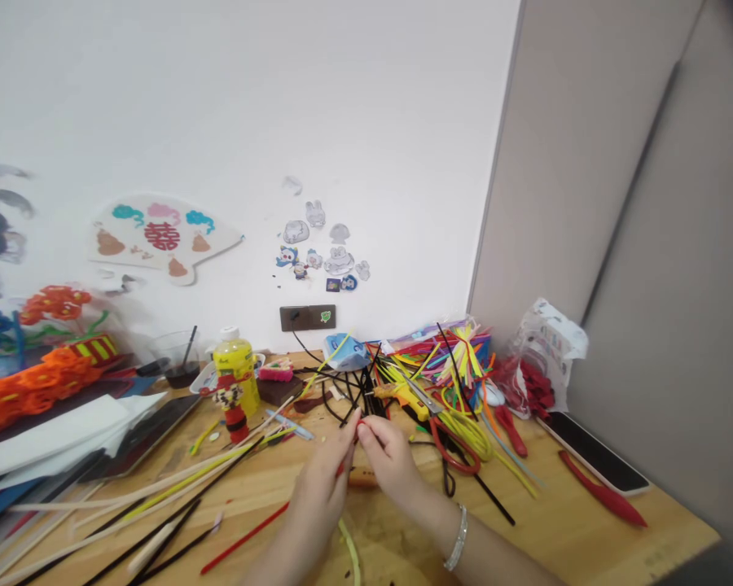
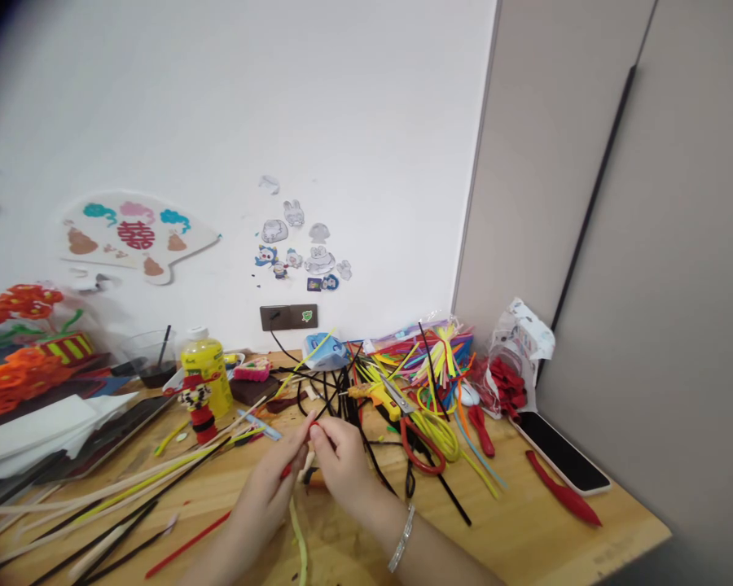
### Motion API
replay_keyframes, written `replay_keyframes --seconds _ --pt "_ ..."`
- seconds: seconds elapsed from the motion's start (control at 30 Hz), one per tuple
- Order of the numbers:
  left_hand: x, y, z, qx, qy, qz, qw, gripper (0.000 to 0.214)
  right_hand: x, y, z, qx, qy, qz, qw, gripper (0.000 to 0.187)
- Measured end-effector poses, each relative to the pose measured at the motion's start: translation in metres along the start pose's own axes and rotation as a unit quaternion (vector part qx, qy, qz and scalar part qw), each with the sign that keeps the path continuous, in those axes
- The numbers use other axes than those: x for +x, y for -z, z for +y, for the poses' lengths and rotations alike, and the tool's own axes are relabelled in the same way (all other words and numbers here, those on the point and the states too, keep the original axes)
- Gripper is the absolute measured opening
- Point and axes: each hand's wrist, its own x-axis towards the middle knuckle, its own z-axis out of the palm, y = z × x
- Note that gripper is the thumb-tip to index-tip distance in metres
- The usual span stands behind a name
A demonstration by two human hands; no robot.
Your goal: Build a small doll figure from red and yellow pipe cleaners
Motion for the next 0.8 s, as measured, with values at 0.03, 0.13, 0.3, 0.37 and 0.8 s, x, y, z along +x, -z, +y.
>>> replay_keyframes --seconds 0.03,0.13,0.3,0.37,0.8 --pt "0.002 0.003 0.001 0.011 -0.005 -0.002 1.0 0.046 0.002 0.003 0.0 0.003 0.004 -0.017 1.0 0.029" --pt "0.008 0.013 0.004 0.037 -0.014 -0.013 0.999 0.046 0.01 0.015 -0.003 -0.011 0.026 -0.09 0.996 0.027" --pt "0.008 0.017 0.005 0.063 -0.027 0.01 0.998 0.042 0.016 0.027 -0.008 -0.076 0.043 -0.155 0.984 0.029" --pt "0.006 0.015 0.004 0.07 -0.026 0.025 0.997 0.042 0.016 0.025 -0.009 -0.08 0.038 -0.126 0.988 0.029" --pt "0.0 -0.006 0.012 -0.055 0.012 0.032 0.998 0.042 -0.005 -0.009 -0.004 0.031 -0.051 0.078 0.995 0.032"
